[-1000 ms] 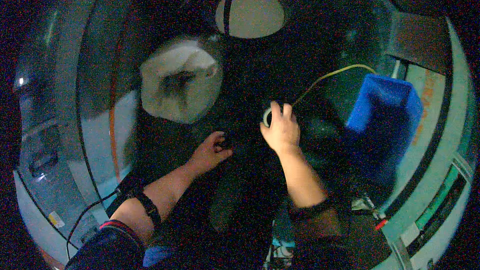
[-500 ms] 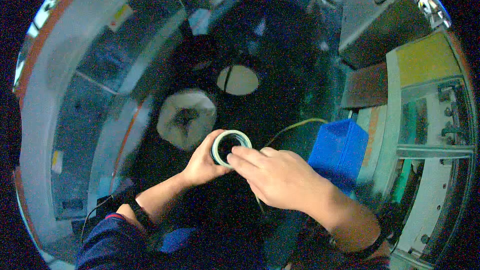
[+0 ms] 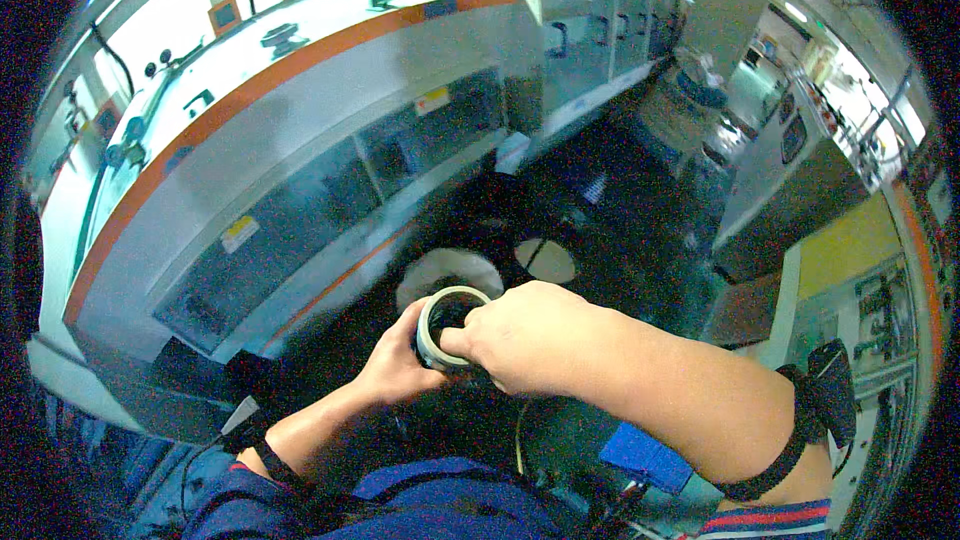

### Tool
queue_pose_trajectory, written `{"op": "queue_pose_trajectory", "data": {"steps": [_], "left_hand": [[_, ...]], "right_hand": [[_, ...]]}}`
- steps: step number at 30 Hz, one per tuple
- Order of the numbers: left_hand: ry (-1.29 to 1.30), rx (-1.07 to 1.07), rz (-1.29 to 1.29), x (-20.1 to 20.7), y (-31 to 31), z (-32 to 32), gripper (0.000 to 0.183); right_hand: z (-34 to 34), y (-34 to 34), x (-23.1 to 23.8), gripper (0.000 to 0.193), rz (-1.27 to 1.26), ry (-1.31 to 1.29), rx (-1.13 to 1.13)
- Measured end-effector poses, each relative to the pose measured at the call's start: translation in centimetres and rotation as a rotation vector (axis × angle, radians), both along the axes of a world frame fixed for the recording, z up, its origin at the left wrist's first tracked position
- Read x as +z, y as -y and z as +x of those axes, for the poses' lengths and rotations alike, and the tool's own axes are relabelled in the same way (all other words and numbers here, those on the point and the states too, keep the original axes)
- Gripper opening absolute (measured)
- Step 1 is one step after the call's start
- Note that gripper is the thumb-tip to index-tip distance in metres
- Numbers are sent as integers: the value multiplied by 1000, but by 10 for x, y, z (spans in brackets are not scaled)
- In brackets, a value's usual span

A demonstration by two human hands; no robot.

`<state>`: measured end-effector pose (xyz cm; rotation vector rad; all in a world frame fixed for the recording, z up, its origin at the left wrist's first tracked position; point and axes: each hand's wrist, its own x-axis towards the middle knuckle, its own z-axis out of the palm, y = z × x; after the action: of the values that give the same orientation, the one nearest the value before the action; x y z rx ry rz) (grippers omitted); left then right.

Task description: Cleaning a metal shroud, internal filter, and the interior of an industrial machine using an air gun.

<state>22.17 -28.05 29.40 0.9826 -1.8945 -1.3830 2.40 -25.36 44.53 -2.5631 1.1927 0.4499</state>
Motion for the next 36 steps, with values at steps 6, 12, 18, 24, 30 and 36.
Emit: {"op": "queue_pose_trajectory", "data": {"steps": [6, 12, 18, 24, 30, 36], "left_hand": [[0, 188, -176, 7, 14, 96, 87], [-18, 305, -208, 22, 47, 193, 85], [-51, -51, -183, 36, 92, 280, 85], [-5, -375, -75, 49, 117, 335, 91], [-122, -136, 9, 41, 117, 361, 93], [-86, 284, 19, 39, 113, 347, 92]], "right_hand": [[107, 38, 16, 25, 60, 43, 48], [204, 86, 16, 30, 109, 26, 1], [266, 121, 49, 28, -60, -248, 392], [307, 136, 48, 28, -300, -188, 860], [339, 158, 56, 45, 15, -174, 556], [354, 199, 53, 53, 149, -170, 502]]}}
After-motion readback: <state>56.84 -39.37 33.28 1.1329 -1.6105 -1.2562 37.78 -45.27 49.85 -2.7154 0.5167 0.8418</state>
